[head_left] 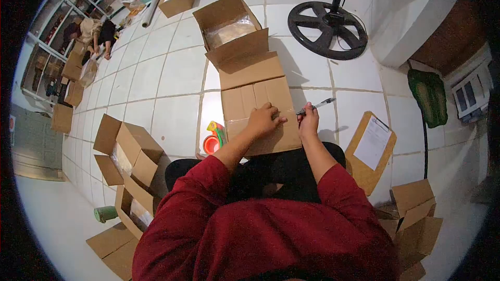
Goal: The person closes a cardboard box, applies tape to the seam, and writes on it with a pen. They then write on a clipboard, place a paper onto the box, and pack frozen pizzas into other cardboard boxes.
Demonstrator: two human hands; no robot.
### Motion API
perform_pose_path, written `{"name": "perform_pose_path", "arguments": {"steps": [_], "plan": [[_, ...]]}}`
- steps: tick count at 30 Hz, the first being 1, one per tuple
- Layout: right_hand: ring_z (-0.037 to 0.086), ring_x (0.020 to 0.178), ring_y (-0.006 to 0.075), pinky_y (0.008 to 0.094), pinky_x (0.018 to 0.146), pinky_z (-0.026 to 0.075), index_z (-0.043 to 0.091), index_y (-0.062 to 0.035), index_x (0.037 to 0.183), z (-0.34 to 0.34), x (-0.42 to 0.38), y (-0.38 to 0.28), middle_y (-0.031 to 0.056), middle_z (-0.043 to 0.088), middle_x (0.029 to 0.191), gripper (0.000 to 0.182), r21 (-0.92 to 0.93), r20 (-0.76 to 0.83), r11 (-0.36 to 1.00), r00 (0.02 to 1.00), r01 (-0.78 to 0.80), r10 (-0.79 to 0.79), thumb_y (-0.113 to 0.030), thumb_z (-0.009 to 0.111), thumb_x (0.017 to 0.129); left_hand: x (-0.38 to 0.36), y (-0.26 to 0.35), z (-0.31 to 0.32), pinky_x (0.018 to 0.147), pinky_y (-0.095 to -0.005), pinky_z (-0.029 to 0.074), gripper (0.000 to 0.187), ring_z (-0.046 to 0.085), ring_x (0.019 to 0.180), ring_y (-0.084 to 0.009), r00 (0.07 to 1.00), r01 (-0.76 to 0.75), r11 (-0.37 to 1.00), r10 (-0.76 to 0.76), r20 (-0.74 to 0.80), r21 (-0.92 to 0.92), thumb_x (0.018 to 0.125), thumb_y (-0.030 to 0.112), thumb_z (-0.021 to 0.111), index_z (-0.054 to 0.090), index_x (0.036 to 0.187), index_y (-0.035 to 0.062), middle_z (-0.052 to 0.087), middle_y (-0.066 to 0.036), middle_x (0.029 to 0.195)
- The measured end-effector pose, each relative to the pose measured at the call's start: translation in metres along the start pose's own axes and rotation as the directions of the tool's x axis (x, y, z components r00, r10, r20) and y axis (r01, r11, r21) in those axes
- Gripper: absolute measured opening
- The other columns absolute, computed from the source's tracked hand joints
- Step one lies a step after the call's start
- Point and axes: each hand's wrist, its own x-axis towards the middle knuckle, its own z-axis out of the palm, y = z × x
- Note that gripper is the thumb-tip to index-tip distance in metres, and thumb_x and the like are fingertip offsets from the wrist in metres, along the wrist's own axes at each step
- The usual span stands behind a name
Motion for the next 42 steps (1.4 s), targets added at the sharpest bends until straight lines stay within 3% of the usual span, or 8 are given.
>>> {"name": "perform_pose_path", "arguments": {"steps": [10, 14, 19, 32, 35, 37, 40, 42], "plan": [[0.043, 0.051, 0.0088, 0.0219, 0.046, 0.036, 0.05, -0.0043, 0.078, 0.039, -0.009, -0.049, -0.0009, 0.047, 0.061, 0.014, -0.238, 0.148, 0.954, 0.977, 0.185, -0.152, -0.018, 0.051, 0.08, -0.012, 0.005, 0.0, 0.072, -0.0411, 0.037, 0.03, 0.05, 0.078, -0.0302, 0.986, -0.061, 0.994, 0.046, -0.161, -0.092, 0.071, 0.033, 0.054, 0.056, 0.084, 0.0061, 0.049, -0.012, 0.086], [0.054, 0.069, 0.0183, 0.0303, 0.063, 0.042, 0.053, 0.0002, 0.083, 0.129, -0.035, -0.019, 0.0076, 0.057, 0.078, 0.024, -0.481, 0.862, 0.664, 0.446, 0.572, 0.24, -0.023, 0.052, 0.079, -0.005, -0.022, 0.059, 0.077, -0.0384, 0.037, 0.027, 0.049, 0.086, -0.0275, 0.894, -0.241, 0.946, 0.129, -0.429, -0.219, 0.076, 0.028, 0.05, 0.053, 0.094, 0.0087, 0.049, -0.012, 0.089], [0.054, 0.069, 0.0249, 0.0335, 0.064, 0.041, 0.053, -0.001, 0.084, 0.191, -0.064, 0.042, 0.0159, 0.056, 0.074, 0.028, -0.444, 0.73, 0.287, 0.158, 0.849, 0.664, -0.027, 0.055, 0.075, 0.007, -0.022, 0.076, 0.075, -0.035, 0.031, 0.021, 0.041, 0.082, -0.0236, 0.799, -0.267, 0.964, 0.225, -0.557, 0.006, 0.078, 0.027, 0.04, 0.046, 0.088, 0.0094, 0.042, -0.008, 0.082], [0.053, 0.082, 0.031, 0.0381, 0.069, 0.042, 0.055, -0.0087, 0.095, 0.183, -0.07, 0.056, 0.0129, 0.057, 0.088, 0.026, -0.182, 0.608, -0.06, 0.16, 0.981, 0.777, -0.025, 0.054, 0.075, -0.011, -0.012, 0.035, 0.074, -0.0376, 0.038, 0.035, 0.042, 0.086, -0.0279, 0.947, -0.275, 0.961, 0.274, -0.169, 0.014, 0.071, 0.033, 0.046, 0.051, 0.095, 0.0095, 0.049, -0.009, 0.091], [0.055, 0.078, 0.0271, 0.0363, 0.067, 0.043, 0.056, -0.0074, 0.092, 0.18, -0.068, 0.034, 0.0124, 0.058, 0.085, 0.023, -0.193, 0.757, 0.234, -0.007, 0.953, 0.653, -0.023, 0.053, 0.075, -0.015, -0.014, 0.079, 0.079, -0.0366, 0.037, 0.036, 0.044, 0.086, -0.0301, 0.897, -0.241, 0.969, 0.2, -0.395, -0.056, 0.074, 0.032, 0.041, 0.051, 0.1, 0.0097, 0.051, -0.01, 0.094], [0.056, 0.074, 0.0222, 0.0336, 0.067, 0.043, 0.055, -0.0054, 0.091, 0.182, -0.065, 0.017, 0.0119, 0.058, 0.082, 0.023, -0.573, 0.733, 0.345, 0.277, 0.743, 0.621, -0.023, 0.054, 0.075, -0.018, -0.009, 0.082, 0.081, -0.0356, 0.036, 0.035, 0.045, 0.087, -0.0313, 0.872, -0.191, 0.973, 0.108, -0.477, -0.129, 0.074, 0.031, 0.04, 0.051, 0.099, 0.0087, 0.051, -0.011, 0.095], [0.055, 0.074, 0.0203, 0.0319, 0.069, 0.042, 0.054, -0.0027, 0.092, 0.179, -0.073, 0.028, 0.0121, 0.058, 0.082, 0.028, -0.53, 0.746, 0.376, 0.208, 0.76, 0.632, -0.025, 0.054, 0.075, -0.025, -0.002, 0.057, 0.077, -0.0385, 0.034, 0.035, 0.041, 0.086, -0.0312, 0.982, -0.031, 0.964, -0.02, -0.187, -0.265, 0.07, 0.035, 0.048, 0.051, 0.092, 0.0085, 0.045, -0.014, 0.088], [0.056, 0.079, 0.0262, 0.0336, 0.071, 0.042, 0.053, -0.0029, 0.094, 0.186, -0.08, 0.038, 0.015, 0.058, 0.086, 0.031, -0.388, 0.724, 0.222, 0.147, 0.894, 0.674, -0.028, 0.054, 0.075, -0.034, 0.009, 0.004, 0.075, -0.0396, 0.036, 0.033, 0.041, 0.086, -0.0307, 0.894, -0.382, 0.863, 0.436, -0.104, 0.331, 0.069, 0.035, 0.047, 0.052, 0.091, 0.0109, 0.046, -0.012, 0.091]]}}
